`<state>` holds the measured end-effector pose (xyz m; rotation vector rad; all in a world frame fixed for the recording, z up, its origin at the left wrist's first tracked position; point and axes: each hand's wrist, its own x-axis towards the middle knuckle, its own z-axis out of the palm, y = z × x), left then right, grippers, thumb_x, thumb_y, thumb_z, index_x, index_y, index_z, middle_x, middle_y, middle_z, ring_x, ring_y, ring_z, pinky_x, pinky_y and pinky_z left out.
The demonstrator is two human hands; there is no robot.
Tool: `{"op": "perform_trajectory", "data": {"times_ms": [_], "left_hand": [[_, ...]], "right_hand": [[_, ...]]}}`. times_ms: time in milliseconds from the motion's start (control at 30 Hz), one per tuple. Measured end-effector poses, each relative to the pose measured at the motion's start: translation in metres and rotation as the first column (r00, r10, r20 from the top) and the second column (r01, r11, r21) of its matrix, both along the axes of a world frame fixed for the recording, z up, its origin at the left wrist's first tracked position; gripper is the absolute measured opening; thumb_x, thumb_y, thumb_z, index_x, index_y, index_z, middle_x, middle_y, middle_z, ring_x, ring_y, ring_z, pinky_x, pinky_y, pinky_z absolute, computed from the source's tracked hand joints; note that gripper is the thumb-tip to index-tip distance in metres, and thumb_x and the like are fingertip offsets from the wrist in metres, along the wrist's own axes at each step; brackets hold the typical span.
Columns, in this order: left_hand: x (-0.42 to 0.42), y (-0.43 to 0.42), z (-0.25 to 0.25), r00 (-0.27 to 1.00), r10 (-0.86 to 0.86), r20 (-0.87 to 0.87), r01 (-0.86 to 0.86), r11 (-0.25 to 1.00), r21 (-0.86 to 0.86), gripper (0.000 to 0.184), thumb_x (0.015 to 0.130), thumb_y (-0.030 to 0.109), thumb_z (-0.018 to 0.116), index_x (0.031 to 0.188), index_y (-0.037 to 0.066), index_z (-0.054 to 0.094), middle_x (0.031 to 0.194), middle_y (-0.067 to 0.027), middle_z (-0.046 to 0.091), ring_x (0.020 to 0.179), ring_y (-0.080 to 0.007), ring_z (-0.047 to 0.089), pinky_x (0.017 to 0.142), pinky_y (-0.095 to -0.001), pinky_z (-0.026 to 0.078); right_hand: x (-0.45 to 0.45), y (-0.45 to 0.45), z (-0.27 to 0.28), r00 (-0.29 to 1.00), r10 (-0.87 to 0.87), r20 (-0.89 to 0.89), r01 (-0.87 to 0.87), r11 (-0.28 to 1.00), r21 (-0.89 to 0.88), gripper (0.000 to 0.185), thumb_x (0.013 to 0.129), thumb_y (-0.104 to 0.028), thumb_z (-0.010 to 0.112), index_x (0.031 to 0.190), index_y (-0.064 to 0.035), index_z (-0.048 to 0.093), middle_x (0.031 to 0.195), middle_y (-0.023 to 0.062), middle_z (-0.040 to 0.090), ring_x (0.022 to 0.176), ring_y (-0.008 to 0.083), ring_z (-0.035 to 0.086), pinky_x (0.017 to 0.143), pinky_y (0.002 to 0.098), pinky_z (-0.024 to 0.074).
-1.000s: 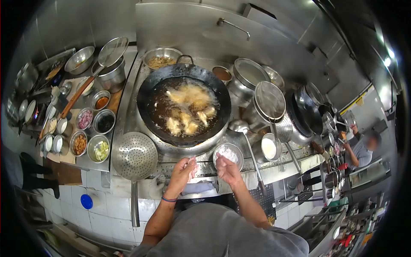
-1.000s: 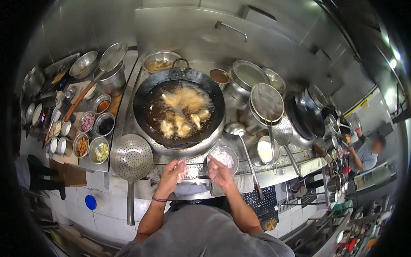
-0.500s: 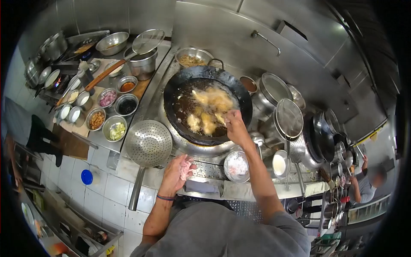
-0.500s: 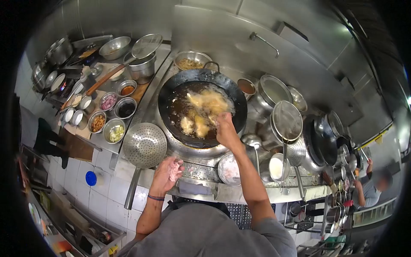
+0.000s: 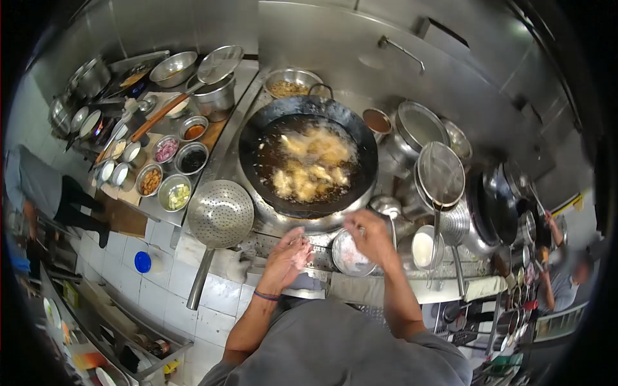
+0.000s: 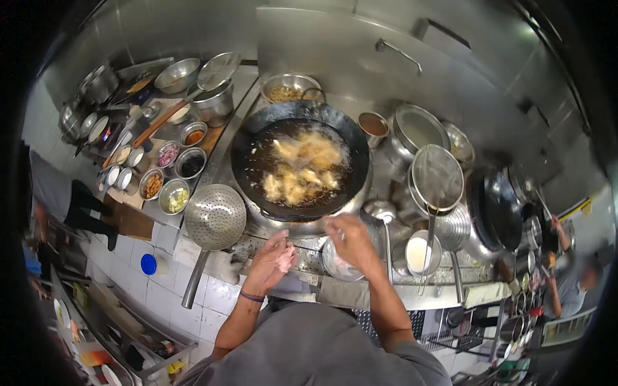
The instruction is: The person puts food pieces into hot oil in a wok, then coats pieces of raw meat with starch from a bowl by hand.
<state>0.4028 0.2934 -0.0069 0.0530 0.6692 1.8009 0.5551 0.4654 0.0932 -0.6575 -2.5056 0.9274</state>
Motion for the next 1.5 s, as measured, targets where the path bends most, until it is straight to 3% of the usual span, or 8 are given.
{"op": "perform_trajectory", "data": {"times_ms": [100,200,467,567,867,1000,1067,1500], "left_hand": [[0.017,0.027,-0.024,0.99,-0.104,0.097,0.102,0.994,0.026,0.03,0.103,0.032,0.052,0.111,0.004,0.06,0.097,-0.0086,0.065,0.09,-0.0215,0.065,0.08,-0.0374,0.055],[0.032,0.046,-0.007,0.952,-0.263,0.156,0.259,0.965,0.048,0.043,0.106,0.041,0.043,0.112,0.002,0.06,0.105,-0.0095,0.066,0.093,-0.0235,0.065,0.081,-0.0384,0.055],[0.06,0.063,0.003,0.791,-0.445,-0.42,0.4,0.895,-0.195,0.02,0.101,0.017,0.056,0.118,0.006,0.06,0.112,-0.0082,0.064,0.097,-0.02,0.065,0.082,-0.0323,0.054],[0.061,0.067,-0.002,0.821,-0.453,-0.348,0.42,0.891,-0.17,0.016,0.099,0.011,0.058,0.115,0.007,0.06,0.107,-0.0082,0.066,0.094,-0.0198,0.066,0.08,-0.0326,0.055],[0.059,0.062,-0.005,0.928,-0.355,-0.115,0.349,0.935,-0.071,0.016,0.095,0.005,0.055,0.11,0.004,0.06,0.103,-0.0127,0.068,0.09,-0.0248,0.068,0.072,-0.0386,0.057],[0.063,0.061,0.004,0.955,-0.261,-0.142,0.243,0.961,-0.13,0.017,0.095,0.004,0.054,0.111,0.005,0.06,0.1,-0.0109,0.067,0.089,-0.0225,0.066,0.07,-0.0379,0.056],[0.06,0.06,0.004,0.962,-0.245,-0.122,0.231,0.966,-0.12,0.015,0.094,0.004,0.055,0.109,0.004,0.059,0.098,-0.0104,0.066,0.083,-0.0214,0.065,0.067,-0.0366,0.055],[0.066,0.056,-0.027,0.691,-0.141,-0.709,0.081,0.99,-0.118,0.018,0.088,-0.006,0.059,0.095,0.006,0.047,0.076,-0.0039,0.058,0.066,-0.0107,0.054,0.056,-0.0266,0.046]], "right_hand": [[0.025,-0.032,-0.039,0.989,0.145,-0.002,-0.143,0.972,-0.186,0.024,0.084,-0.007,0.074,0.107,0.0005,0.068,0.094,0.0163,0.066,0.083,0.0292,0.065,0.071,0.0367,0.0519],[0.028,-0.058,-0.06,0.992,-0.048,-0.113,0.045,0.998,-0.032,0.025,0.083,-0.006,0.075,0.107,-0.0009,0.068,0.089,0.0146,0.064,0.074,0.0264,0.063,0.065,0.037,0.0506],[0.072,-0.016,-0.076,0.974,-0.054,-0.219,-0.007,0.963,-0.27,0.03,0.088,-0.007,0.07,0.117,-0.0014,0.066,0.097,0.0168,0.069,0.082,0.0286,0.066,0.075,0.0388,0.0517],[0.08,-0.014,-0.072,0.968,-0.206,-0.141,0.076,0.782,-0.619,0.022,0.094,-0.005,0.065,0.116,-0.0006,0.068,0.097,0.0046,0.07,0.083,0.0105,0.061,0.073,0.028,0.0508],[0.082,-0.006,-0.096,0.921,-0.274,-0.277,-0.181,0.329,-0.927,0.03,0.102,-0.015,0.057,0.128,0.0004,0.058,0.101,0.0037,0.065,0.078,0.0082,0.057,0.069,0.0253,0.0492],[0.076,-0.017,-0.084,0.939,-0.072,-0.336,-0.135,0.822,-0.553,0.039,0.096,-0.011,0.064,0.133,-0.0003,0.055,0.101,0.008,0.065,0.082,0.0165,0.061,0.074,0.0327,0.0512],[0.074,-0.012,-0.087,0.944,-0.037,-0.328,-0.107,0.906,-0.41,0.036,0.093,-0.009,0.066,0.127,-0.0002,0.059,0.101,0.0132,0.065,0.085,0.0223,0.063,0.075,0.0343,0.0511],[0.047,-0.029,-0.096,0.968,-0.147,-0.202,0.123,0.984,-0.128,0.016,0.083,0.009,0.053,0.097,0.0038,0.061,0.09,0.0239,0.057,0.086,0.0449,0.057,0.075,0.0494,0.0462]]}}
